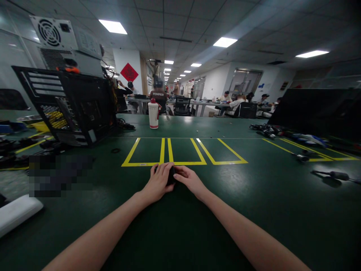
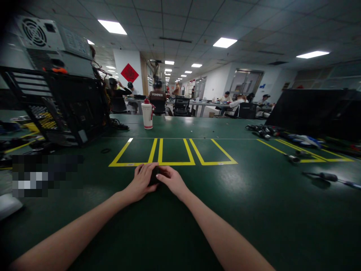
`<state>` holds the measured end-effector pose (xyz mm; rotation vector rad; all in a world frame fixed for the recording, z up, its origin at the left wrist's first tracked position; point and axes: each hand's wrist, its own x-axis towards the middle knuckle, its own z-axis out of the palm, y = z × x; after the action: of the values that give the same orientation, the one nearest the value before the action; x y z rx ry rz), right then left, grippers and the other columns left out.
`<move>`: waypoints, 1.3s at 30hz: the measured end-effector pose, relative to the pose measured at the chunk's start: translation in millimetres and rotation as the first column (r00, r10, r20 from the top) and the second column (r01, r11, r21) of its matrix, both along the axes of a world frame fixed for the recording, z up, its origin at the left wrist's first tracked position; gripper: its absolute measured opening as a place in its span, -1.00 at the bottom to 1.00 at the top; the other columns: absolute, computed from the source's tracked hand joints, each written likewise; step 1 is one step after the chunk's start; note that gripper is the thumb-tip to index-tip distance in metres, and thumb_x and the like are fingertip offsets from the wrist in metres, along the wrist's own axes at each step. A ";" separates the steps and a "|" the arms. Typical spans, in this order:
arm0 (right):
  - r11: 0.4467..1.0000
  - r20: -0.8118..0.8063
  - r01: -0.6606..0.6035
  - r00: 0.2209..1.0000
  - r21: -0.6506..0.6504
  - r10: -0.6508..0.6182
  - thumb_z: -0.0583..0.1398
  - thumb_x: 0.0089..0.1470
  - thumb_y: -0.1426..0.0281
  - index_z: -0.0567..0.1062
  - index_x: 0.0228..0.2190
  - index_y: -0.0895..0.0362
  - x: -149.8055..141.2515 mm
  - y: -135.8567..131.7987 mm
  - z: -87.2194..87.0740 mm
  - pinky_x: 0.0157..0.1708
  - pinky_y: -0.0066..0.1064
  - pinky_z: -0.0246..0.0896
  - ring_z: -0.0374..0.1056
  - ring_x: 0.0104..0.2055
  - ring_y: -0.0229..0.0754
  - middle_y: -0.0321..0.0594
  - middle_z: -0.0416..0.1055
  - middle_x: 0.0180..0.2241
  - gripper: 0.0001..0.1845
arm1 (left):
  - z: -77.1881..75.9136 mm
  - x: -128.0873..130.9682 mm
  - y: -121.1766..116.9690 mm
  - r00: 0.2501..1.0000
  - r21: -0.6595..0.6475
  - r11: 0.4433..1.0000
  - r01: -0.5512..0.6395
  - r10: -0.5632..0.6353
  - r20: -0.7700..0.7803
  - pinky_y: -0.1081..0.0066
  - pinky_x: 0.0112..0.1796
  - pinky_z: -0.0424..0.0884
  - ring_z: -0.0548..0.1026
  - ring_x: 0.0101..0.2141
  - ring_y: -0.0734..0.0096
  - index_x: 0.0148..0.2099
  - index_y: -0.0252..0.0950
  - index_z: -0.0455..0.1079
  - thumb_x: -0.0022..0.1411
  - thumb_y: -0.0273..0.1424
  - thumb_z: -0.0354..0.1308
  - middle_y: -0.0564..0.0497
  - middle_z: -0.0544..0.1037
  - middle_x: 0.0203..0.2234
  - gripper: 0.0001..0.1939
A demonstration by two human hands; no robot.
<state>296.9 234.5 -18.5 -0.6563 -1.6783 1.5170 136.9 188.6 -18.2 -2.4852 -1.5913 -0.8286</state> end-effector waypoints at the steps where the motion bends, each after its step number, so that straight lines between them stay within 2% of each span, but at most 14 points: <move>1: 1.000 -0.008 -0.015 1.000 0.002 0.015 0.22 -0.13 0.40 0.36 -0.18 0.11 0.6 -0.8 0.9 0.00 -0.21 0.12 0.27 -0.07 -0.16 -0.21 0.36 -0.15 -0.62 | -0.2 -0.2 0.1 1.000 -0.001 1.000 0.000 0.000 0.002 0.06 0.05 -0.08 0.16 0.03 0.18 0.13 -0.25 -0.12 0.03 -0.43 0.08 -0.12 0.19 0.01 -0.36; 4: 0.999 -0.025 -0.026 0.999 0.018 0.027 0.22 -0.13 0.41 0.35 -0.20 0.10 1.3 -3.1 3.3 -0.01 -0.24 0.14 0.27 -0.07 -0.17 -0.23 0.35 -0.16 -0.64 | -1.1 -0.8 0.8 1.000 -0.006 1.000 0.004 -0.004 0.002 0.06 0.05 -0.09 0.15 0.03 0.18 0.13 -0.24 -0.13 0.03 -0.43 0.08 -0.11 0.18 0.02 -0.35; 9: 0.999 -0.019 0.029 0.999 0.044 -0.028 0.19 -0.09 0.38 0.37 -0.26 0.11 -1.6 -2.2 1.9 -0.05 -0.24 0.17 0.30 -0.12 -0.18 -0.24 0.38 -0.22 -0.74 | -2.0 -0.8 1.7 1.000 0.001 1.000 0.004 -0.004 0.001 0.06 0.05 -0.10 0.14 0.04 0.18 0.13 -0.25 -0.13 0.04 -0.41 0.07 -0.13 0.18 0.02 -0.36; 13: 0.997 0.022 0.063 0.998 0.034 -0.064 0.20 -0.10 0.37 0.36 -0.18 0.09 -2.2 -1.5 2.4 -0.03 -0.21 0.15 0.28 -0.09 -0.16 -0.20 0.36 -0.17 -0.64 | -1.7 -1.4 0.9 1.000 -0.003 1.000 0.009 -0.009 0.002 0.05 0.05 -0.08 0.15 0.04 0.16 0.14 -0.23 -0.13 0.04 -0.41 0.07 -0.11 0.18 0.02 -0.36; 17: 1.000 0.039 0.007 0.999 -0.008 -0.007 0.20 -0.11 0.40 0.35 -0.16 0.11 -0.1 -3.7 6.0 -0.03 -0.19 0.15 0.28 -0.08 -0.15 -0.19 0.35 -0.15 -0.62 | -1.4 -1.7 0.2 1.000 -0.005 1.000 0.007 -0.007 -0.001 0.05 0.05 -0.08 0.15 0.03 0.16 0.14 -0.24 -0.14 0.03 -0.42 0.08 -0.11 0.18 0.02 -0.35; 21: 0.999 -0.035 -0.041 0.999 -0.001 0.041 0.25 -0.18 0.45 0.35 -0.22 0.09 0.7 -4.8 5.9 -0.01 -0.22 0.13 0.27 -0.06 -0.17 -0.23 0.35 -0.16 -0.62 | -1.5 -0.8 0.8 1.000 0.009 1.000 0.007 -0.007 0.000 0.06 0.04 -0.06 0.15 0.03 0.16 0.12 -0.25 -0.11 0.00 -0.46 0.08 -0.13 0.19 0.01 -0.35; 26: 1.000 -0.030 -0.006 1.000 0.014 0.007 0.22 -0.13 0.39 0.37 -0.26 0.11 -0.9 -2.9 3.6 -0.02 -0.22 0.14 0.29 -0.09 -0.18 -0.23 0.38 -0.20 -0.70 | -1.9 0.1 1.9 1.000 0.029 1.000 0.011 -0.012 0.012 0.06 0.03 -0.05 0.17 0.02 0.17 0.12 -0.24 -0.10 0.03 -0.44 0.08 -0.12 0.20 0.00 -0.37; 30: 1.000 -0.001 0.024 1.000 0.014 -0.024 0.21 -0.12 0.40 0.36 -0.18 0.10 -0.9 -1.5 3.6 0.02 -0.21 0.10 0.27 -0.06 -0.17 -0.21 0.36 -0.15 -0.63 | -1.9 -0.4 2.1 1.000 0.018 1.000 0.012 -0.012 0.012 0.06 0.03 -0.06 0.17 0.02 0.17 0.11 -0.24 -0.10 0.02 -0.43 0.08 -0.12 0.21 0.00 -0.37; 35: 0.998 -0.021 -0.041 0.999 -0.040 0.040 0.22 -0.14 0.42 0.35 -0.18 0.11 1.0 -1.7 3.7 0.01 -0.20 0.11 0.26 -0.04 -0.15 -0.20 0.35 -0.13 -0.61 | -1.0 -1.0 0.8 1.000 0.004 1.000 0.014 -0.014 0.008 0.06 0.05 -0.07 0.16 0.03 0.18 0.13 -0.24 -0.12 0.02 -0.44 0.08 -0.11 0.19 0.01 -0.35; 39: 0.998 -0.058 -0.059 0.997 -0.021 0.057 0.25 -0.17 0.46 0.34 -0.22 0.10 1.7 -3.9 4.4 0.00 -0.22 0.12 0.27 -0.05 -0.17 -0.23 0.34 -0.14 -0.62 | -0.3 -0.4 0.1 1.000 -0.004 1.000 0.009 -0.009 0.008 0.06 0.05 -0.08 0.15 0.03 0.18 0.12 -0.23 -0.11 0.01 -0.45 0.09 -0.10 0.19 0.01 -0.34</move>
<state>298.6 230.6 -14.1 -0.5746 -1.6516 1.5831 136.4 188.8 -18.5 -2.4970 -1.5871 -0.8379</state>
